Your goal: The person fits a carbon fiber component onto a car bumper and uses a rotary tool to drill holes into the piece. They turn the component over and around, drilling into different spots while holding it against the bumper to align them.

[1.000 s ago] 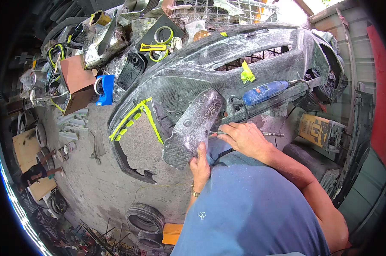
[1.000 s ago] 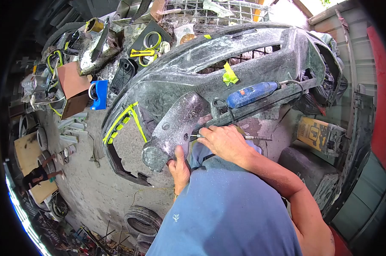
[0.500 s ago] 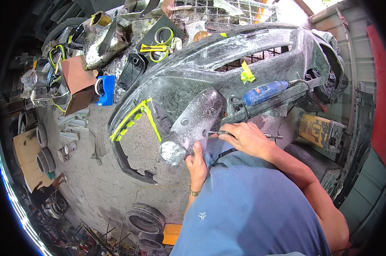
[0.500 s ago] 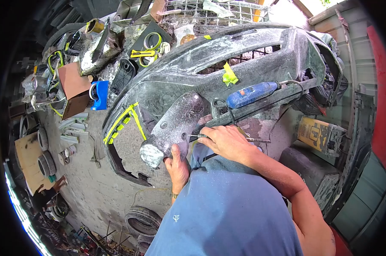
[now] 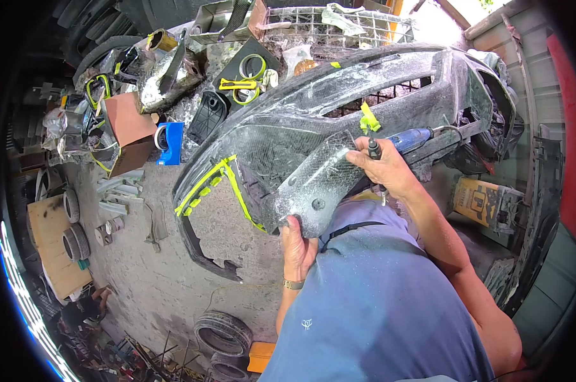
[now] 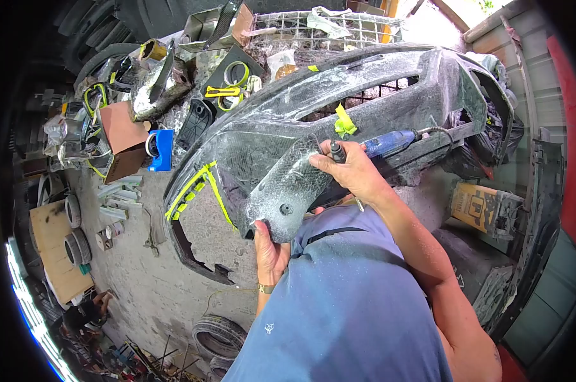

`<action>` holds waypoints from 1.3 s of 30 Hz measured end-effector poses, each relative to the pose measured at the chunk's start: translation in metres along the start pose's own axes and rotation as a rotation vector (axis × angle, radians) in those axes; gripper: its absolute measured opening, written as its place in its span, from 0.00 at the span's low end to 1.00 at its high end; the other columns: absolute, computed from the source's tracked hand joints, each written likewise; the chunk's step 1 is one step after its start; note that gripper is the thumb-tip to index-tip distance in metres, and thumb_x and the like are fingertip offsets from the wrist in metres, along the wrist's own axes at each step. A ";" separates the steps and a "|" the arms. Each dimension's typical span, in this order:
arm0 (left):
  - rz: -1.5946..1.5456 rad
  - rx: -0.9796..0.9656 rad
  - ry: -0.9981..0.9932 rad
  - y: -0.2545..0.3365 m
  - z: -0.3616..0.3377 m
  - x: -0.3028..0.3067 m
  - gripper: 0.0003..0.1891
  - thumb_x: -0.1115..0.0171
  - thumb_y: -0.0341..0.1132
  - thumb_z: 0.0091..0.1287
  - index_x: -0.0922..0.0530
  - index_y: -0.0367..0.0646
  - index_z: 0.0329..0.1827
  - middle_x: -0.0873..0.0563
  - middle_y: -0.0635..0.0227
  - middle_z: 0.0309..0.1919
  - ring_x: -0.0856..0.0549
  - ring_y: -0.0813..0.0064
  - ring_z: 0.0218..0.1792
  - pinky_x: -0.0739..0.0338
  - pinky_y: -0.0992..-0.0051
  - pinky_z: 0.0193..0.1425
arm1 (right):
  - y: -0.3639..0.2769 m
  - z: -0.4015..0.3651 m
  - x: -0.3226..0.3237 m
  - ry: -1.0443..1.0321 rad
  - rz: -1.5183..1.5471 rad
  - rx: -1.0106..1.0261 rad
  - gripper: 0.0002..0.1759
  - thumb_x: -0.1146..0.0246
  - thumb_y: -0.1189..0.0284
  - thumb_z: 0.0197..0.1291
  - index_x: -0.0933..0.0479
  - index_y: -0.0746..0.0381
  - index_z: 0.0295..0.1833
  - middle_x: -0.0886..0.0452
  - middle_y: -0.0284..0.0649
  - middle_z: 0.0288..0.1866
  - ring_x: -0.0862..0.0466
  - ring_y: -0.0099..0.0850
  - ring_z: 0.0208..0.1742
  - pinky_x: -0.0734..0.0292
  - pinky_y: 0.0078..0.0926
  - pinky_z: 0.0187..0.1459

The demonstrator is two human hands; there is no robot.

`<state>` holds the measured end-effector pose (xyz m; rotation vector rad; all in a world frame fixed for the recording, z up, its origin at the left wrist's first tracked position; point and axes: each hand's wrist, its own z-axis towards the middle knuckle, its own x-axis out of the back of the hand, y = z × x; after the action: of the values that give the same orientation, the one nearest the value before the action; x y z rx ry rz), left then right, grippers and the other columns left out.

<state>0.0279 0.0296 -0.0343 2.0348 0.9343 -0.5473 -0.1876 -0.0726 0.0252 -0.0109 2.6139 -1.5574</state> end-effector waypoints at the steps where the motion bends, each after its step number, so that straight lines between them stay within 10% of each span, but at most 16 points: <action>1: 0.045 0.021 -0.041 -0.002 0.002 0.002 0.38 0.35 0.53 0.63 0.36 0.35 0.68 0.30 0.62 0.68 0.31 0.64 0.69 0.33 0.59 0.71 | -0.002 0.001 -0.002 -0.002 0.001 0.005 0.12 0.34 0.66 0.65 0.29 0.56 0.32 0.41 0.16 0.19 0.46 0.06 0.18 0.55 0.14 0.18; 6: 0.613 -0.167 0.108 -0.017 0.024 0.012 0.37 0.39 0.65 0.61 0.20 0.28 0.37 0.14 0.60 0.27 0.15 0.70 0.26 0.17 0.71 0.33 | -0.001 0.009 -0.004 0.086 -0.076 0.218 0.11 0.33 0.69 0.63 0.27 0.58 0.31 0.37 0.18 0.23 0.40 0.09 0.24 0.47 0.14 0.25; 10: 0.633 -0.037 0.077 -0.020 0.025 0.029 0.43 0.42 0.71 0.56 0.21 0.28 0.40 0.14 0.60 0.28 0.16 0.72 0.25 0.17 0.73 0.32 | 0.002 0.012 0.002 0.076 -0.124 0.245 0.10 0.33 0.68 0.63 0.23 0.62 0.34 0.29 0.21 0.28 0.34 0.13 0.33 0.37 0.18 0.36; 15: 0.195 0.156 -0.346 -0.010 -0.008 -0.013 0.60 0.47 0.82 0.38 0.32 0.34 0.61 0.21 0.51 0.57 0.17 0.64 0.49 0.18 0.66 0.45 | -0.002 0.015 0.001 -0.002 -0.135 0.227 0.11 0.32 0.66 0.63 0.21 0.63 0.36 0.26 0.22 0.29 0.31 0.14 0.34 0.34 0.19 0.38; 17: 0.192 0.189 -0.503 -0.001 -0.017 0.001 0.61 0.42 0.79 0.43 0.43 0.38 0.72 0.31 0.53 0.69 0.25 0.62 0.62 0.21 0.64 0.54 | -0.003 0.019 0.004 -0.009 -0.065 0.252 0.11 0.32 0.67 0.63 0.22 0.62 0.33 0.31 0.20 0.26 0.33 0.12 0.31 0.36 0.18 0.34; 22: 1.122 -0.101 -0.482 0.072 -0.050 -0.001 0.29 0.27 0.38 0.59 0.26 0.36 0.62 0.14 0.58 0.45 0.15 0.66 0.45 0.23 0.67 0.55 | -0.013 0.022 0.017 -0.128 0.046 0.184 0.08 0.33 0.67 0.65 0.22 0.59 0.38 0.37 0.18 0.20 0.41 0.08 0.19 0.51 0.14 0.19; 26: 1.167 -0.246 -0.094 0.103 -0.047 -0.021 0.19 0.32 0.31 0.61 0.22 0.35 0.55 0.14 0.62 0.34 0.14 0.67 0.38 0.28 0.63 0.62 | -0.023 0.027 0.012 -0.203 0.153 0.192 0.09 0.33 0.66 0.64 0.23 0.58 0.38 0.39 0.17 0.19 0.42 0.08 0.18 0.51 0.14 0.19; 31: 1.687 -1.043 -0.041 0.116 -0.008 -0.072 0.29 0.29 0.29 0.58 0.28 0.36 0.63 0.15 0.63 0.44 0.16 0.73 0.47 0.25 0.71 0.59 | -0.021 0.028 0.009 -0.276 0.099 0.213 0.11 0.31 0.65 0.62 0.21 0.61 0.42 0.35 0.19 0.20 0.40 0.10 0.18 0.50 0.15 0.20; 34: 1.376 -0.459 -0.323 0.097 0.019 -0.051 0.32 0.27 0.27 0.56 0.30 0.36 0.64 0.19 0.58 0.53 0.20 0.70 0.56 0.27 0.73 0.60 | -0.017 0.027 0.002 -0.248 0.026 0.209 0.11 0.32 0.66 0.63 0.21 0.62 0.43 0.34 0.20 0.21 0.39 0.11 0.19 0.48 0.14 0.20; 39: 0.730 -0.085 -0.289 0.065 0.024 -0.008 0.30 0.29 0.22 0.58 0.31 0.32 0.63 0.19 0.62 0.54 0.20 0.75 0.53 0.25 0.73 0.59 | -0.010 0.034 -0.003 -0.120 0.294 0.345 0.17 0.37 0.62 0.68 0.24 0.64 0.53 0.24 0.28 0.34 0.39 0.09 0.19 0.46 0.11 0.19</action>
<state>0.0717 -0.0188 -0.0110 1.9727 0.0161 -0.3667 -0.1822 -0.1066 0.0178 0.2823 2.1108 -1.8048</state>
